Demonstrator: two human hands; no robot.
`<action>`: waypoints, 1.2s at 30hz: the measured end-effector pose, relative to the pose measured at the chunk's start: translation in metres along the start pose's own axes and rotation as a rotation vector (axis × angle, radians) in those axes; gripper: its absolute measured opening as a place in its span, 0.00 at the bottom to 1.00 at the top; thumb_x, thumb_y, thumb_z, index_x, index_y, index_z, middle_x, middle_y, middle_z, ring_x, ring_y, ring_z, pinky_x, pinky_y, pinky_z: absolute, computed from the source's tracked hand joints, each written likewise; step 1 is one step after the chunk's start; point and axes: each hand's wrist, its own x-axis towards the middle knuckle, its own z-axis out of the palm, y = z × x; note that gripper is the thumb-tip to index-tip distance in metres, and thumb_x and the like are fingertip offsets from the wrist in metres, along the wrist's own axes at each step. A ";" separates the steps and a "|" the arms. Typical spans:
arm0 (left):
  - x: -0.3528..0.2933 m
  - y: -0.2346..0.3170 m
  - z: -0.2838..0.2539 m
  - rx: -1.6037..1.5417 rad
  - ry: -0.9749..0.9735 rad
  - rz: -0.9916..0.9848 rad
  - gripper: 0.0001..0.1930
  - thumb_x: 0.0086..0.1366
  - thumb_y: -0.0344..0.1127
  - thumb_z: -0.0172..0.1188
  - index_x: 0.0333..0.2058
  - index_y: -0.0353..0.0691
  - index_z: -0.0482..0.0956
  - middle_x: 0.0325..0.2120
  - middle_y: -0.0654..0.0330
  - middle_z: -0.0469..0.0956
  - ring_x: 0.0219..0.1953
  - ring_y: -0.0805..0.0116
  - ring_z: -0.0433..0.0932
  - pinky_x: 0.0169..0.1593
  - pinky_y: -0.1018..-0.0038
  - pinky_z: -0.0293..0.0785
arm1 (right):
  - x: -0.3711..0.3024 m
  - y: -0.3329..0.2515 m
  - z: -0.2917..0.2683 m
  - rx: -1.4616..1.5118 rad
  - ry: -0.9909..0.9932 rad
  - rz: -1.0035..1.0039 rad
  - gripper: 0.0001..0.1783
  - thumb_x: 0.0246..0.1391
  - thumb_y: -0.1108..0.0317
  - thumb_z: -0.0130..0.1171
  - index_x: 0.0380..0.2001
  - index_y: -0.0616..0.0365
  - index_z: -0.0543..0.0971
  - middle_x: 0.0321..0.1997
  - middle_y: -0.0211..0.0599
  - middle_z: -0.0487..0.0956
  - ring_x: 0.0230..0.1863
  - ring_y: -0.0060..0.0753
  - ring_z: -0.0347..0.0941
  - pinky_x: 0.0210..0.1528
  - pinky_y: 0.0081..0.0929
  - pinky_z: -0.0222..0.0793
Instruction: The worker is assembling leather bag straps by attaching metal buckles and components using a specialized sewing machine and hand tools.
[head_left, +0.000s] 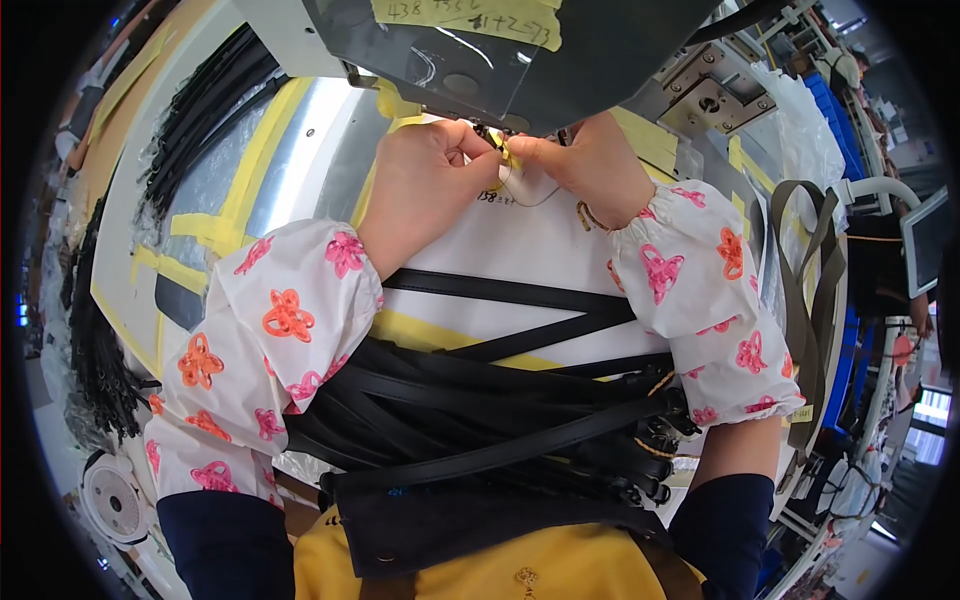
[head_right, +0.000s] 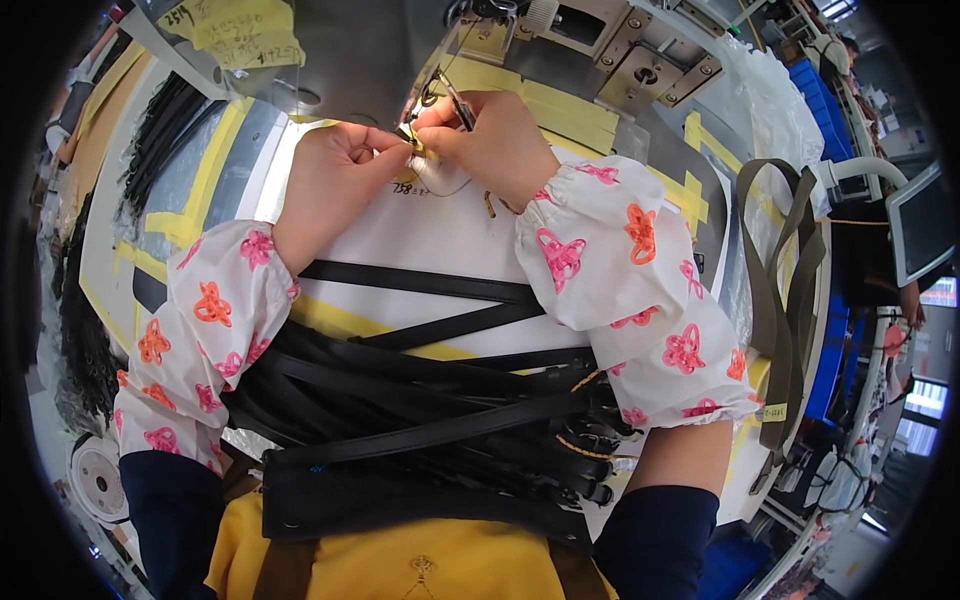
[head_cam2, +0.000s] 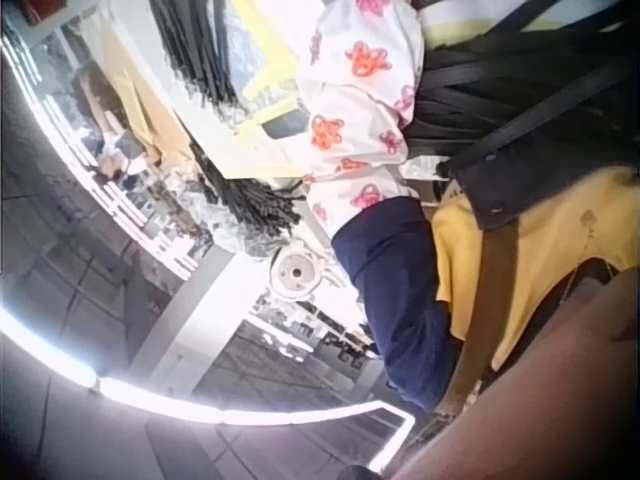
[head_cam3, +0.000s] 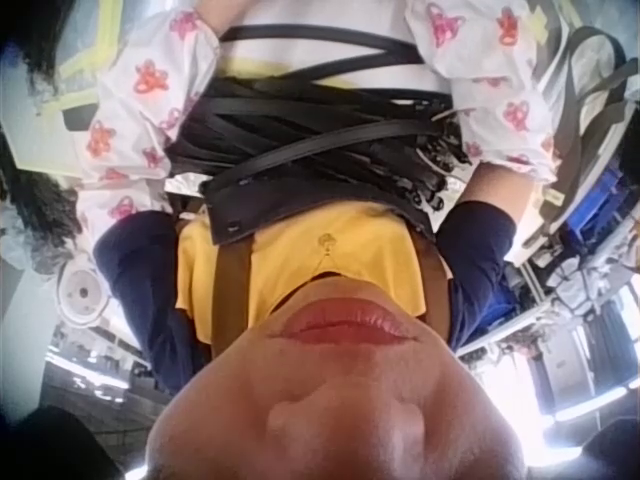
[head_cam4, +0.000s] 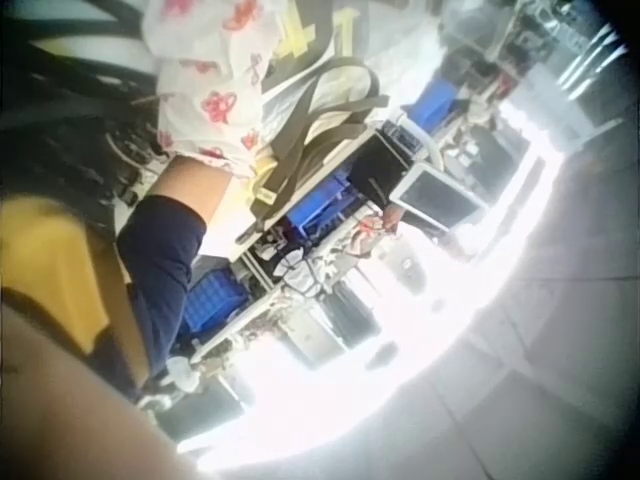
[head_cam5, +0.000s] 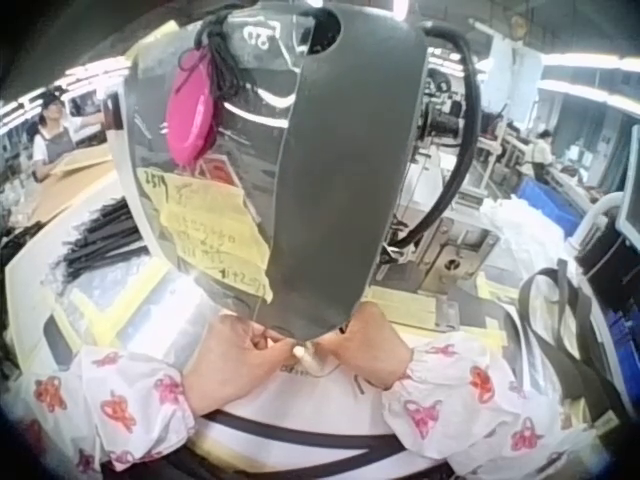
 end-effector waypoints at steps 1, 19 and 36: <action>0.000 0.000 0.000 -0.001 -0.004 0.001 0.06 0.48 0.31 0.58 0.21 0.35 0.78 0.11 0.65 0.72 0.15 0.81 0.68 0.21 0.82 0.63 | 0.000 -0.001 0.000 0.000 0.000 0.001 0.06 0.43 0.72 0.59 0.26 0.64 0.78 0.24 0.30 0.76 0.25 0.18 0.68 0.30 0.18 0.64; -0.003 0.006 -0.003 0.000 -0.040 -0.069 0.08 0.51 0.34 0.60 0.24 0.34 0.79 0.13 0.65 0.74 0.15 0.82 0.69 0.21 0.83 0.64 | -0.003 -0.006 0.006 -0.134 0.051 -0.032 0.06 0.41 0.72 0.55 0.19 0.64 0.75 0.17 0.29 0.73 0.20 0.18 0.65 0.23 0.19 0.62; 0.000 -0.002 -0.004 -0.105 -0.057 -0.059 0.07 0.52 0.33 0.60 0.24 0.34 0.79 0.11 0.65 0.73 0.14 0.82 0.70 0.20 0.84 0.63 | -0.004 -0.006 0.004 -0.139 0.038 -0.031 0.07 0.41 0.71 0.58 0.24 0.66 0.77 0.21 0.30 0.75 0.22 0.17 0.67 0.25 0.18 0.63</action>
